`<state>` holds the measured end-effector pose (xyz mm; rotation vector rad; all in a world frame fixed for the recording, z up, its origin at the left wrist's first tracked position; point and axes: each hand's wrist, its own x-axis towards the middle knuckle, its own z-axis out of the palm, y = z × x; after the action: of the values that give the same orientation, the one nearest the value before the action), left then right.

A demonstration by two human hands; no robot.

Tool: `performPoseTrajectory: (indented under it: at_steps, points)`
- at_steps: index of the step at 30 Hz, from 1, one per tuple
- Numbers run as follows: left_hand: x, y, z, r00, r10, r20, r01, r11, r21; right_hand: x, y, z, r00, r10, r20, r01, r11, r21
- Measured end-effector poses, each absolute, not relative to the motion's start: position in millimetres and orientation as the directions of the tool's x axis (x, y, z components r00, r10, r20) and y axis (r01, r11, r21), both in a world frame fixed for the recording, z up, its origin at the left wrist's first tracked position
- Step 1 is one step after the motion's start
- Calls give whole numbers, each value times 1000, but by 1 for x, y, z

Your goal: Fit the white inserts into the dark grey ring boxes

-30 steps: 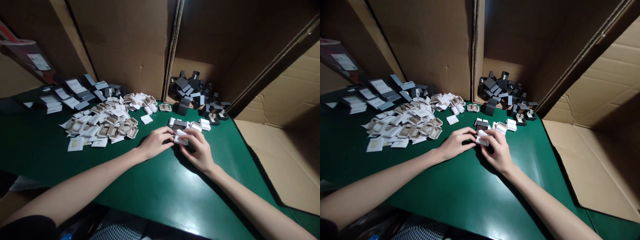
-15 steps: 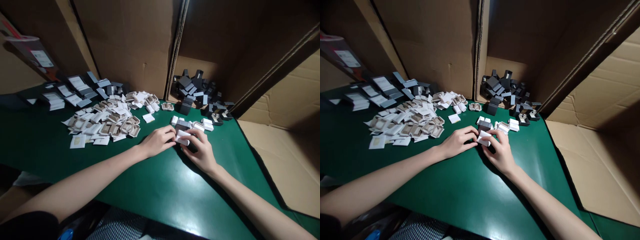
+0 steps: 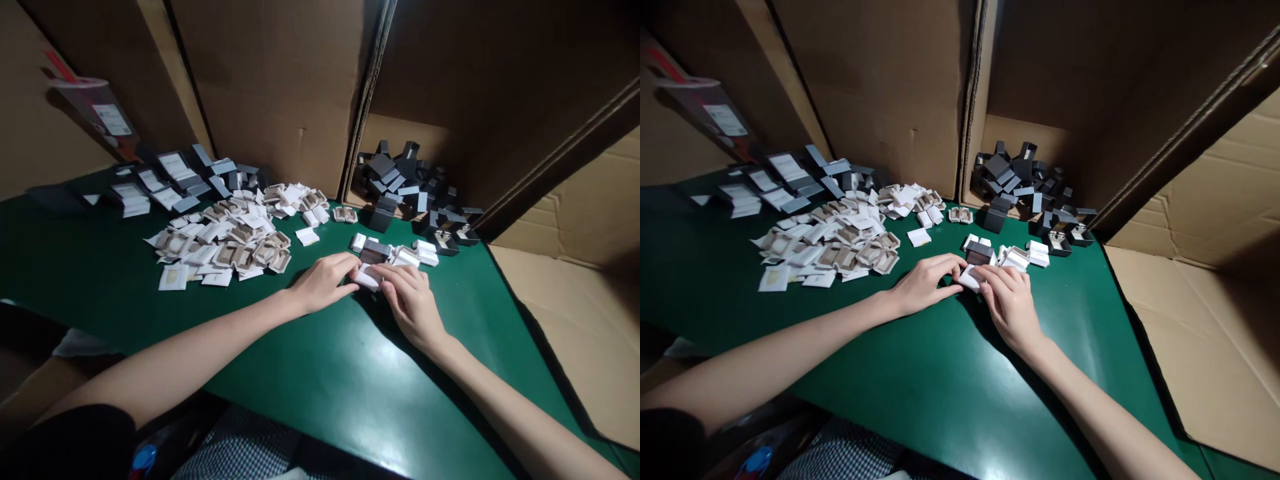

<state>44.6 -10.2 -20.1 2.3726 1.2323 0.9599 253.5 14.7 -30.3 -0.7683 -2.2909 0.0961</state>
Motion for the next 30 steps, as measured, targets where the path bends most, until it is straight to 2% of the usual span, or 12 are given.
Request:
performPoseTrajectory:
  at_steps: [3, 7, 10, 13, 17, 21, 23, 30]
  points:
    - [45, -11, -18, 367, 840, 400, 604, -542, 585, 255, 15, -31, -575, 524, 629, 508, 831, -227]
    - [46, -12, -14, 311, 879, 360, 562, -476, 676, 256, 13, -27, -625, 444, 642, 548, 835, -45]
    - [50, -15, -12, 290, 890, 352, 575, -456, 679, 257, 11, -25, -659, 390, 642, 568, 819, 85]
    - [53, -17, -13, 284, 879, 384, 597, -475, 646, 257, 11, -25, -635, 347, 690, 578, 806, 127]
    - [55, -17, -14, 311, 851, 422, 619, -519, 590, 255, 15, -27, -578, 306, 757, 551, 830, 85]
    - [54, -16, -14, 323, 840, 436, 603, -537, 589, 254, 20, -29, -607, 370, 703, 431, 897, -100]
    - [53, -17, -13, 317, 846, 429, 595, -530, 604, 256, 22, -30, -603, 383, 700, 401, 904, -150]
    - [55, -19, -11, 308, 846, 435, 556, -531, 640, 260, 27, -32, -603, 340, 721, 379, 918, -116]
